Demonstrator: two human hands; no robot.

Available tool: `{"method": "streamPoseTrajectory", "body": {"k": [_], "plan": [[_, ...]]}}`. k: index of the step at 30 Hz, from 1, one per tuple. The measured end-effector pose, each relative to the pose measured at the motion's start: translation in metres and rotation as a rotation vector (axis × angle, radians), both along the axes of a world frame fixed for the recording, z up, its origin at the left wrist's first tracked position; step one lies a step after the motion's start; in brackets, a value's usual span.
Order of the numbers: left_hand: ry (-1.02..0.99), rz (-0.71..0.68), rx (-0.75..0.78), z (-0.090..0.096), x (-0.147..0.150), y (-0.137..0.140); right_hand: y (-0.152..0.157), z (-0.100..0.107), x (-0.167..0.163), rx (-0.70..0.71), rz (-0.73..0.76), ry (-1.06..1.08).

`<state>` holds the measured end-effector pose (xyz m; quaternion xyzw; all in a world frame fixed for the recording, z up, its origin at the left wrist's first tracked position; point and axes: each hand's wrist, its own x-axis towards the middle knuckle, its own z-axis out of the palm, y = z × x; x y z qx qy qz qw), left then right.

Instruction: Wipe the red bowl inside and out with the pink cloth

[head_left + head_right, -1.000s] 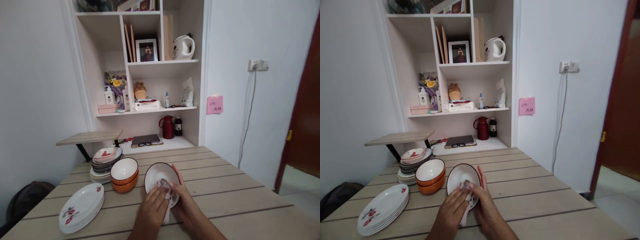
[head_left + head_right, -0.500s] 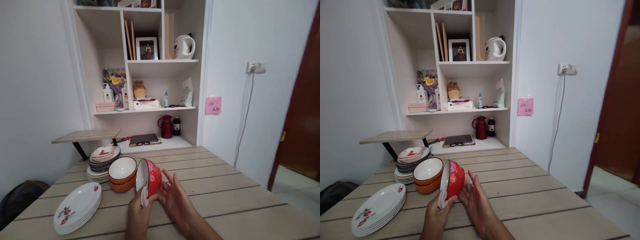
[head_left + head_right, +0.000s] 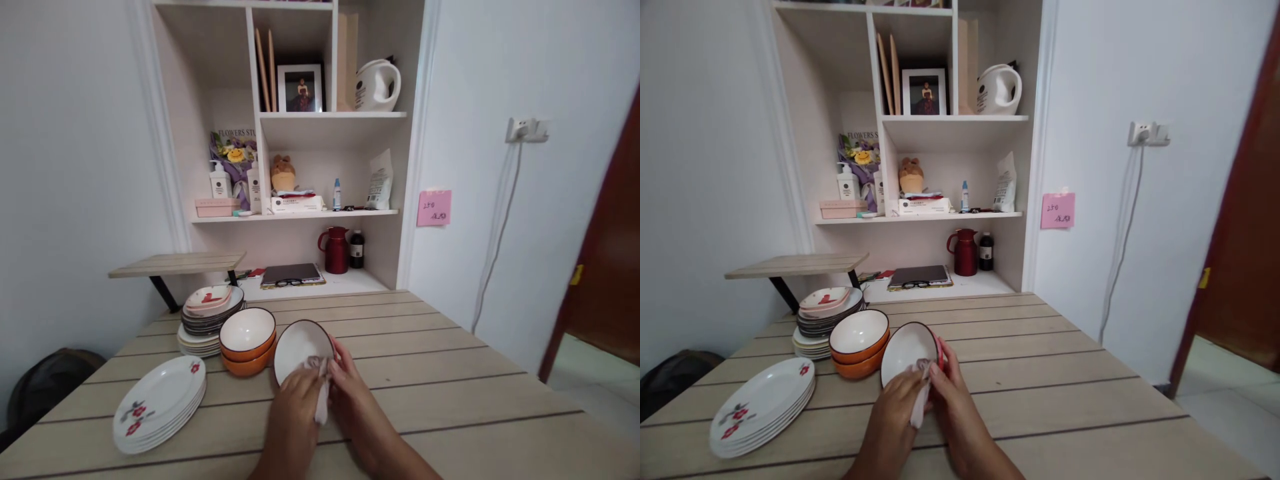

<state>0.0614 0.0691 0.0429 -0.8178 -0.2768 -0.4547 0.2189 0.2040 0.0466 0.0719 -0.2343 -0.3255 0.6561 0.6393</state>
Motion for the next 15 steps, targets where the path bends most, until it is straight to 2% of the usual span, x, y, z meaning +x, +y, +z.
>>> {"method": "streamPoseTrajectory", "body": {"k": [6,11,15], "plan": [[0.075,-0.014,0.018,0.007,0.016,-0.01,0.0,-0.001,0.004,-0.103,-0.173,-0.07],[0.169,-0.059,-0.046,-0.003,0.012,-0.003,0.007,0.002,0.018,-0.067,-0.195,-0.027],[0.156,-0.012,0.045,-0.009,0.011,0.005,0.014,0.001,0.028,-0.037,-0.228,-0.076]]}}
